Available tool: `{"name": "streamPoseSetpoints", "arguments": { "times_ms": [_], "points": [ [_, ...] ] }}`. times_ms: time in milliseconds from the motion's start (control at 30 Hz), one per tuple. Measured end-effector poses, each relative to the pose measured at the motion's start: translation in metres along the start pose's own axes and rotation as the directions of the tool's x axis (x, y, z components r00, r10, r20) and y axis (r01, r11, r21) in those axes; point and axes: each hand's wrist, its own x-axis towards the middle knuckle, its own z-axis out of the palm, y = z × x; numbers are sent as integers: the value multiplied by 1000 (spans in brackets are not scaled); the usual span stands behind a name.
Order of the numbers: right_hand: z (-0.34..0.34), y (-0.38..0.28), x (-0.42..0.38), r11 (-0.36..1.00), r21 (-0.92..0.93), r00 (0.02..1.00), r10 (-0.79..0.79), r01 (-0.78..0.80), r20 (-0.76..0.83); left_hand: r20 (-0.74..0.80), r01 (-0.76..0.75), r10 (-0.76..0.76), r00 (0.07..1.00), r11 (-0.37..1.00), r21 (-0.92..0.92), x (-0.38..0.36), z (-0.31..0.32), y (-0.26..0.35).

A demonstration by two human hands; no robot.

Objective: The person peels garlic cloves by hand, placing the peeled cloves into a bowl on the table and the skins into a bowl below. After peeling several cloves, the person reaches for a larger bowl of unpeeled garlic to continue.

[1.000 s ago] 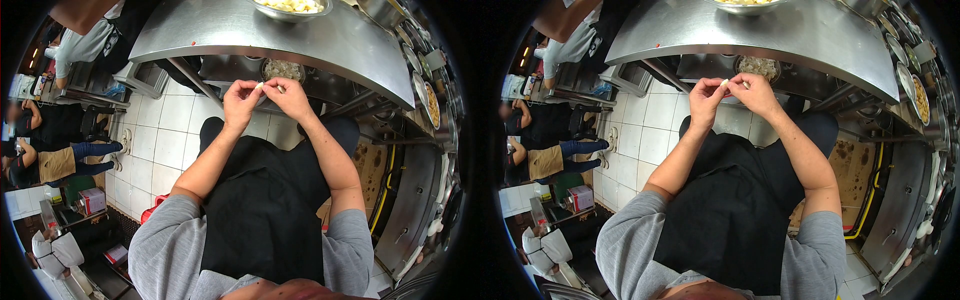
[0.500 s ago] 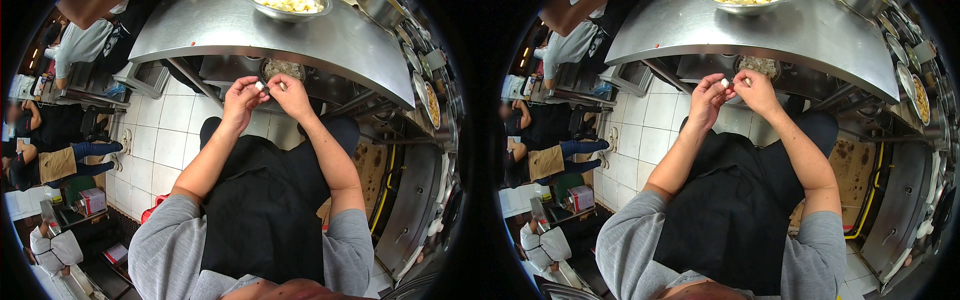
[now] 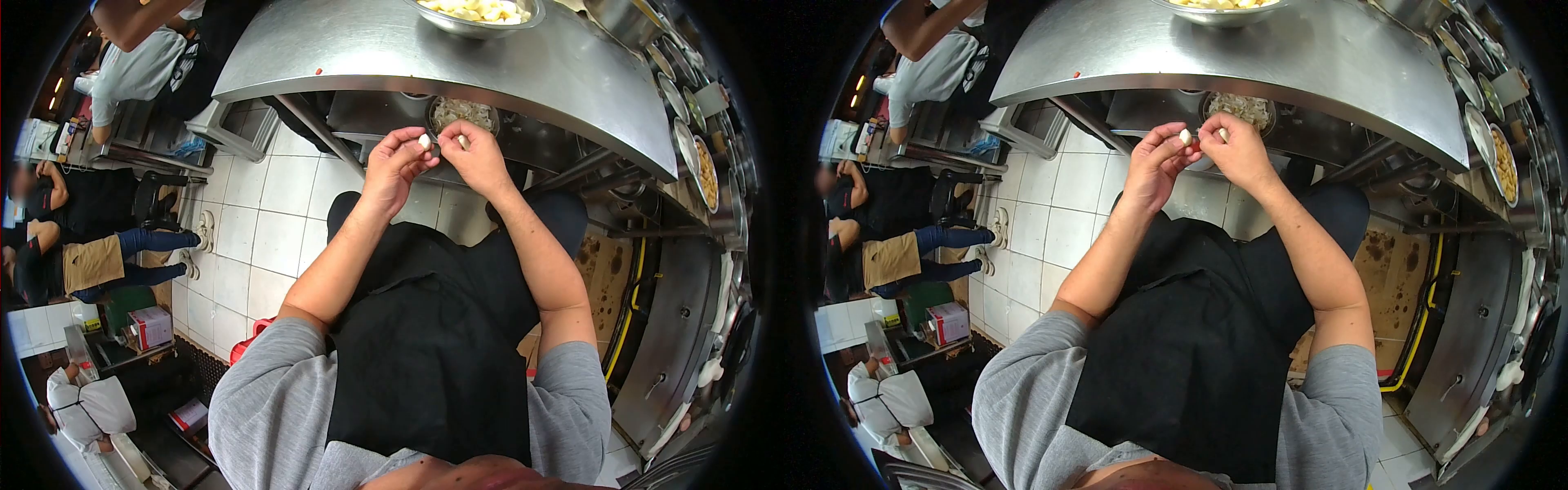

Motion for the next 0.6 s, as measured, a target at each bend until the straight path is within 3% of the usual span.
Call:
{"name": "streamPoseSetpoints", "arguments": {
  "times_ms": [133, 233, 367, 600],
  "points": [
    [3, 9, 3, 992, 23, 992, -122, 123, -38, 11, 27, -27, 1000, 1000, -15, 1, -4, -3],
    [2, 2, -1, 998, -69, 999, 2, 1, 40, -2, -45, 45, 999, 998, 41, 1, -3, -7],
    [3, -6, -4, 993, -116, 1000, -6, 9, 25, -1, -127, 129, 992, 980, 154, 2, -2, -10],
    [-2, -1, -2, 997, -79, 1000, -10, 11, 17, 39, -23, 21, 999, 998, 50, 0, -3, -5]
  ]
}}
